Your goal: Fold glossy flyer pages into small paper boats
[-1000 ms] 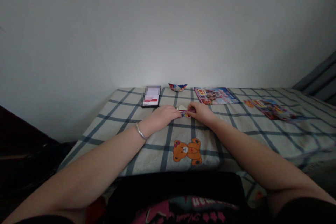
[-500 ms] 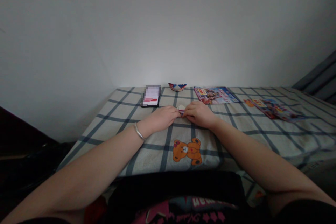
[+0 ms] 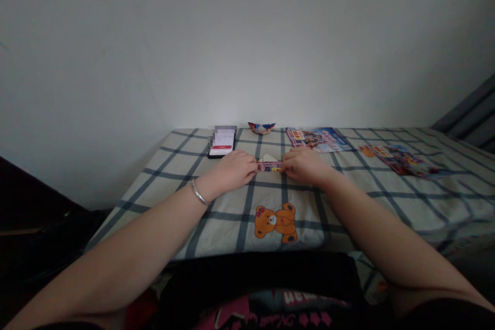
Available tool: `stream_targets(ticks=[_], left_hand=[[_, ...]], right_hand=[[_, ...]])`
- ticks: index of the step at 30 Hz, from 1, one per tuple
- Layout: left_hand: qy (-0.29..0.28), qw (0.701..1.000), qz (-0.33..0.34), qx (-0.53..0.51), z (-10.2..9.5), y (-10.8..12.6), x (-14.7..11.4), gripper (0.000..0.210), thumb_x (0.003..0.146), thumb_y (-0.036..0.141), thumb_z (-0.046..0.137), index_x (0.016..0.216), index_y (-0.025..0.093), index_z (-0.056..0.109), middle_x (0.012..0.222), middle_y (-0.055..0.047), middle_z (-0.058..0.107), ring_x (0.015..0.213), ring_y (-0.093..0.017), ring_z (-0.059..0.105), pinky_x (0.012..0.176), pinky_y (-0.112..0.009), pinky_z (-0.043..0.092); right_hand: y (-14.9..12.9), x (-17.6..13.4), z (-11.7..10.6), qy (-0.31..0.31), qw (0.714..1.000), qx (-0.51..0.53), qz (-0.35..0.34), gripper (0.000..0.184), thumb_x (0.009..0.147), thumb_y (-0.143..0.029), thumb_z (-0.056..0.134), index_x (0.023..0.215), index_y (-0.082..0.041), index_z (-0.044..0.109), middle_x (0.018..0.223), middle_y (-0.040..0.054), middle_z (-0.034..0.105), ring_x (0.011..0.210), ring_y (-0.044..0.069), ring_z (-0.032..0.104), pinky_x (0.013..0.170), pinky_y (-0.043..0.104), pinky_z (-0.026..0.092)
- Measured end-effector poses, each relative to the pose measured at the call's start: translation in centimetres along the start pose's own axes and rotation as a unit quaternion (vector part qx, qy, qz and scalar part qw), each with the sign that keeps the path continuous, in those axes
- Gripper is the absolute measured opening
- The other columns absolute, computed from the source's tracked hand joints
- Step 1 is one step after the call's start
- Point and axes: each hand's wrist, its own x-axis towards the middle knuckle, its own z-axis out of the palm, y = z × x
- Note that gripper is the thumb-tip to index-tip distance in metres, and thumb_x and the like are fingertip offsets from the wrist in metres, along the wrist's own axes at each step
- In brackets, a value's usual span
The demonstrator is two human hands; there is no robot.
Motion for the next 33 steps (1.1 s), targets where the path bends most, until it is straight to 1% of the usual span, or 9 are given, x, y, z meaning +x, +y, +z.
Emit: stream_targets(ticks=[3,9,15,19,24,27,30,31,33], left_hand=[[-0.001,1.0,0.001,-0.009,-0.5,-0.9,-0.5,0.017,0.089,0.02,0.054,0.087,0.018,0.071,0.082,-0.006,0.065,0.085,-0.021,0.06,0.083,-0.037,0.045],[-0.025,0.998,0.02,-0.048,-0.9,-1.8,-0.8,0.02,0.087,0.02,0.055,0.091,0.025,0.074,0.09,-0.002,0.072,0.087,-0.019,0.063,0.086,-0.034,0.046],[-0.038,0.995,-0.018,-0.088,-1.6,-2.0,-1.2,0.023,0.085,0.02,0.054,0.092,0.025,0.075,0.094,-0.001,0.075,0.086,-0.017,0.067,0.087,-0.032,0.049],[-0.043,0.993,-0.018,-0.113,-1.8,-2.3,-1.5,0.02,0.084,0.022,0.055,0.087,0.024,0.075,0.097,-0.001,0.075,0.087,-0.016,0.067,0.084,-0.029,0.05],[-0.049,0.996,-0.051,-0.062,-1.7,-1.7,-1.4,0.02,0.088,0.026,0.054,0.086,0.02,0.073,0.088,-0.004,0.073,0.079,-0.017,0.066,0.074,-0.028,0.049],[-0.047,0.996,-0.081,0.002,-1.6,-0.7,-1.3,0.028,0.095,0.031,0.047,0.086,0.018,0.071,0.084,-0.005,0.07,0.076,-0.019,0.064,0.067,-0.028,0.047],[-0.03,0.995,-0.093,0.024,-1.2,0.2,-1.1,0.026,0.097,0.032,0.046,0.102,0.019,0.068,0.091,-0.005,0.069,0.083,-0.02,0.064,0.069,-0.029,0.047],[-0.025,0.995,-0.089,0.029,-1.0,0.3,-1.1,0.025,0.097,0.031,0.047,0.107,0.02,0.067,0.093,-0.005,0.068,0.086,-0.02,0.064,0.071,-0.03,0.047],[-0.017,0.996,-0.074,0.036,-0.6,0.3,-1.0,0.026,0.097,0.03,0.049,0.118,0.022,0.064,0.096,-0.005,0.067,0.09,-0.021,0.062,0.073,-0.03,0.047]], right_hand=[[0.9,-0.5,-0.2,-0.018,1.0,0.015,0.012,0.022,0.078,-0.012,0.061,0.087,-0.024,0.078,0.089,0.0045,0.074,0.085,0.021,0.063,0.078,0.032,0.042],[2.5,-1.3,-0.4,-0.062,0.997,0.032,0.044,0.021,0.077,-0.014,0.065,0.088,-0.026,0.079,0.092,0.0026,0.075,0.088,0.021,0.066,0.081,0.033,0.046],[2.8,-1.4,-0.3,-0.067,0.995,0.051,0.059,0.022,0.076,-0.013,0.065,0.088,-0.026,0.079,0.093,0.0026,0.076,0.088,0.021,0.067,0.081,0.033,0.049],[3.1,-1.6,-0.4,-0.069,0.993,0.078,0.063,0.021,0.076,-0.013,0.066,0.086,-0.027,0.08,0.095,0.0018,0.076,0.088,0.019,0.068,0.082,0.031,0.05],[3.5,-1.9,-0.4,-0.085,0.99,0.09,0.072,0.022,0.077,-0.014,0.064,0.088,-0.026,0.079,0.096,0.0018,0.075,0.089,0.019,0.068,0.082,0.03,0.05],[3.4,-1.9,-0.1,-0.072,0.988,0.098,0.097,0.017,0.08,-0.021,0.063,0.09,-0.023,0.077,0.094,0.0029,0.074,0.086,0.019,0.067,0.078,0.029,0.05],[2.9,-1.6,0.5,-0.036,0.984,0.089,0.151,0.02,0.085,-0.034,0.061,0.095,-0.02,0.073,0.093,0.0051,0.073,0.081,0.02,0.066,0.07,0.03,0.049],[2.7,-1.4,0.8,-0.019,0.983,0.08,0.162,0.024,0.087,-0.037,0.06,0.099,-0.02,0.072,0.095,0.0057,0.073,0.083,0.021,0.065,0.071,0.032,0.05],[2.3,-1.0,1.3,-0.001,0.989,0.059,0.138,0.032,0.089,-0.039,0.06,0.112,-0.02,0.069,0.106,0.0088,0.071,0.096,0.024,0.064,0.082,0.035,0.05]])
